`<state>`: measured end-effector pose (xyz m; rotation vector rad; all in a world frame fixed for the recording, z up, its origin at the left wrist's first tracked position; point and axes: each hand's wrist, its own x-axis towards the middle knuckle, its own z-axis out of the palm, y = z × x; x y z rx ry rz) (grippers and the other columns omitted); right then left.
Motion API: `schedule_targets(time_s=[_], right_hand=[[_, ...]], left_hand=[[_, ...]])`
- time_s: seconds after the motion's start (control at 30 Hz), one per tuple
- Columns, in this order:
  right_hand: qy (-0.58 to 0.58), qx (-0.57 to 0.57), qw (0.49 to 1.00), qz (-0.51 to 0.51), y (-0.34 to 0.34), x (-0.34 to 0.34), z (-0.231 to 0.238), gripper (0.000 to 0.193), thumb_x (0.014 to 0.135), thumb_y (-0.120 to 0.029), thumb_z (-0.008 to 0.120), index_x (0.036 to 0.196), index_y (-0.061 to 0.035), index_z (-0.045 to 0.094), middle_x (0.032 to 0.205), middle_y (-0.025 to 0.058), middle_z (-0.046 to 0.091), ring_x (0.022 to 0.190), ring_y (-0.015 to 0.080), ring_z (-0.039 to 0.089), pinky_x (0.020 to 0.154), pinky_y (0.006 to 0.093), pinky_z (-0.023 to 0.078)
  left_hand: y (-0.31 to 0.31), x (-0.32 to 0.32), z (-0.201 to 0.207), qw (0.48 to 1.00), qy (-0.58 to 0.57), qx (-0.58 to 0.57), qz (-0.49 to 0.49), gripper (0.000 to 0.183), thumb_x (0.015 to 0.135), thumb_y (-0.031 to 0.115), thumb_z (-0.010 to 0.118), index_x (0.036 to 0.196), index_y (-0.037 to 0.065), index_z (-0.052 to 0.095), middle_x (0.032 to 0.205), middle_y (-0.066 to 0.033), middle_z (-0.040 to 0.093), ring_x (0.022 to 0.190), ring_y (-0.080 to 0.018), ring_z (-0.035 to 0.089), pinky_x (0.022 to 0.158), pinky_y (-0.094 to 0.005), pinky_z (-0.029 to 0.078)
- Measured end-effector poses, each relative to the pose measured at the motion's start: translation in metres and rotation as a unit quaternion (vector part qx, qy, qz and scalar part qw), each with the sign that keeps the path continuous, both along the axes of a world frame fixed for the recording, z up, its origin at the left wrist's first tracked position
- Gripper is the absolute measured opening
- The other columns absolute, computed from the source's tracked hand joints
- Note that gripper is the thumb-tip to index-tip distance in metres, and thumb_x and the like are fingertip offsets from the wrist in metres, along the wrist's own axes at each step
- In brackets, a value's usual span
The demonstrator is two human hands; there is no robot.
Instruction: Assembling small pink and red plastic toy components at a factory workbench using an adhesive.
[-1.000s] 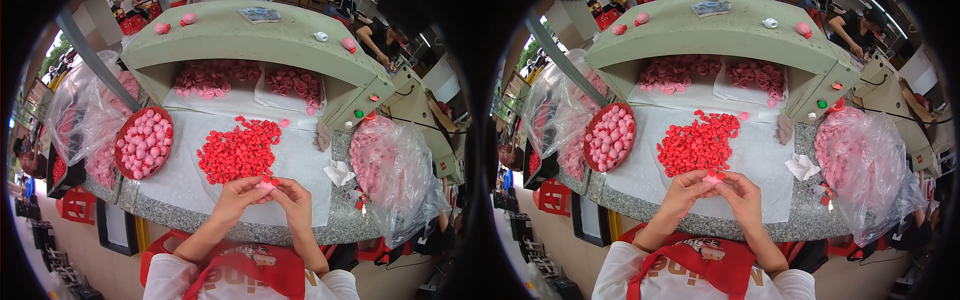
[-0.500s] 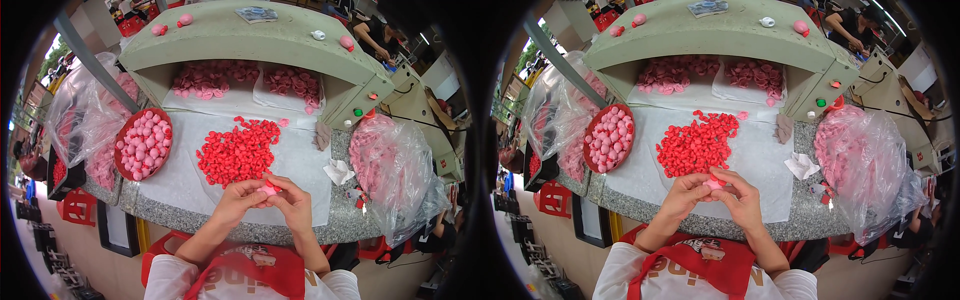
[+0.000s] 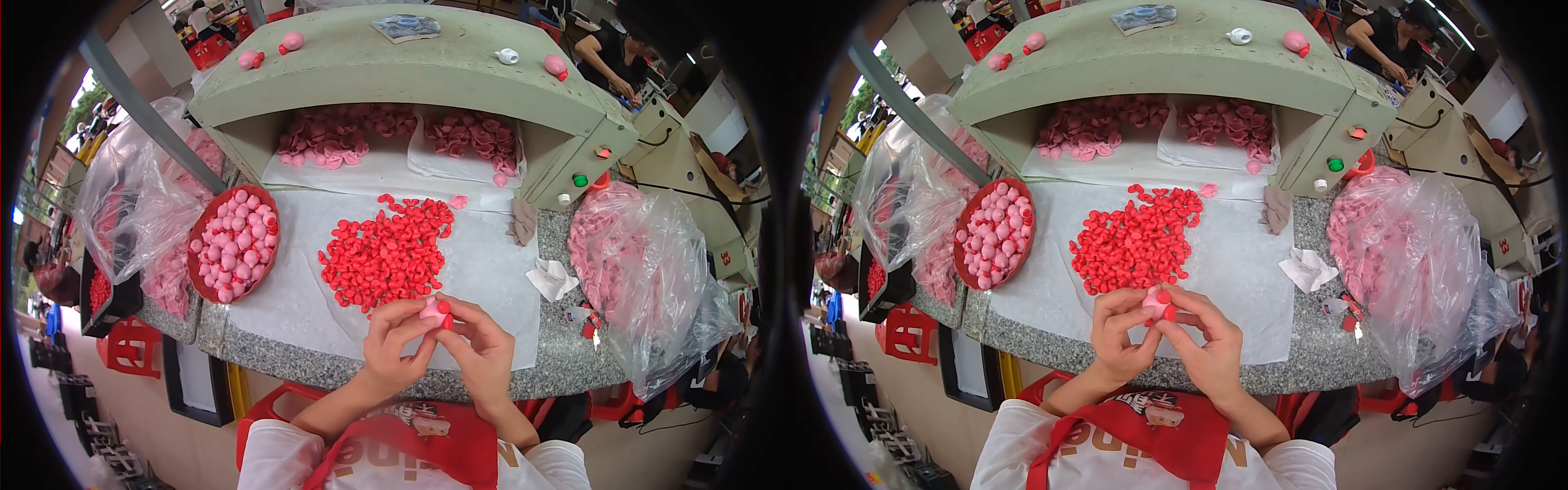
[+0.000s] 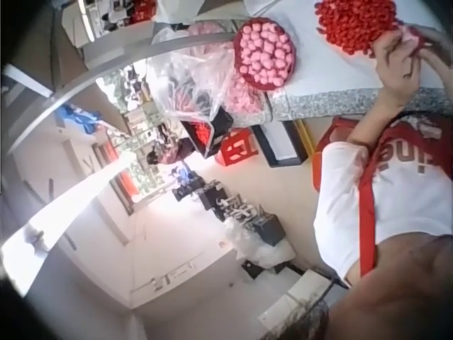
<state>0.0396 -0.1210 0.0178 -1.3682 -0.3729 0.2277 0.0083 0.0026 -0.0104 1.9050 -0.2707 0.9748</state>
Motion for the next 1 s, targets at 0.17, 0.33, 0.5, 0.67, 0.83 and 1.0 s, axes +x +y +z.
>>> schedule_targets(time_s=[0.17, 0.33, 0.5, 0.67, 0.83, 1.0], right_hand=[[-0.015, -0.012, 1.0, 0.001, 0.0, 0.002, -0.001, 0.032, 0.074, 0.006, 0.061, 0.105, 0.0015, 0.056, 0.113, 0.0164, 0.054, 0.103, 0.0209, 0.053, 0.083, 0.0304, 0.047], [-0.093, -0.077, 0.992, -0.037, 0.002, 0.0, -0.003, 0.031, 0.068, 0.003, 0.068, 0.098, 0.0004, 0.059, 0.107, 0.0145, 0.057, 0.1, 0.0221, 0.054, 0.082, 0.0305, 0.047], [-0.302, -0.179, 0.929, -0.118, 0.007, -0.003, 0.008, 0.034, 0.059, 0.0, 0.075, 0.089, -0.0023, 0.059, 0.096, 0.0105, 0.06, 0.087, 0.0217, 0.056, 0.072, 0.0292, 0.046], [-0.286, -0.169, 0.935, -0.123, 0.008, -0.003, 0.007, 0.034, 0.06, 0.002, 0.074, 0.091, -0.0019, 0.058, 0.094, 0.0102, 0.06, 0.083, 0.0202, 0.055, 0.068, 0.0277, 0.045], [-0.288, -0.167, 0.934, -0.127, 0.007, -0.003, 0.007, 0.033, 0.062, 0.003, 0.072, 0.092, -0.0018, 0.058, 0.094, 0.01, 0.061, 0.082, 0.0201, 0.055, 0.067, 0.0271, 0.045], [-0.293, -0.178, 0.933, -0.109, 0.004, -0.002, 0.01, 0.037, 0.062, 0.003, 0.071, 0.097, -0.0015, 0.058, 0.097, 0.0116, 0.06, 0.087, 0.0212, 0.055, 0.072, 0.0277, 0.045]], left_hand=[[-0.001, -0.005, 0.005, 0.963, 0.113, -0.235, -0.071, 0.041, 0.069, -0.012, 0.062, 0.106, -0.001, 0.05, 0.105, -0.0128, 0.046, 0.099, -0.0229, 0.054, 0.082, -0.0309, 0.049], [0.01, -0.005, 0.004, 0.873, 0.19, -0.405, -0.194, 0.043, 0.076, -0.009, 0.058, 0.117, -0.005, 0.046, 0.109, -0.0099, 0.051, 0.103, -0.0221, 0.053, 0.086, -0.0294, 0.046], [0.025, -0.003, -0.003, 0.712, 0.26, -0.549, -0.353, 0.042, 0.083, 0.002, 0.054, 0.123, -0.004, 0.041, 0.115, -0.0139, 0.053, 0.104, -0.02, 0.053, 0.088, -0.0307, 0.044], [0.025, -0.001, -0.004, 0.672, 0.247, -0.578, -0.392, 0.042, 0.084, 0.004, 0.052, 0.124, -0.003, 0.041, 0.113, -0.013, 0.054, 0.105, -0.0215, 0.053, 0.089, -0.0326, 0.044], [0.025, -0.001, -0.006, 0.664, 0.25, -0.577, -0.404, 0.041, 0.085, 0.004, 0.052, 0.124, -0.002, 0.041, 0.115, -0.0127, 0.053, 0.105, -0.0217, 0.053, 0.088, -0.033, 0.044], [0.032, 0.0, -0.005, 0.598, 0.285, -0.604, -0.444, 0.043, 0.084, 0.007, 0.054, 0.124, -0.002, 0.041, 0.117, -0.0133, 0.051, 0.106, -0.0207, 0.053, 0.085, -0.032, 0.046]])
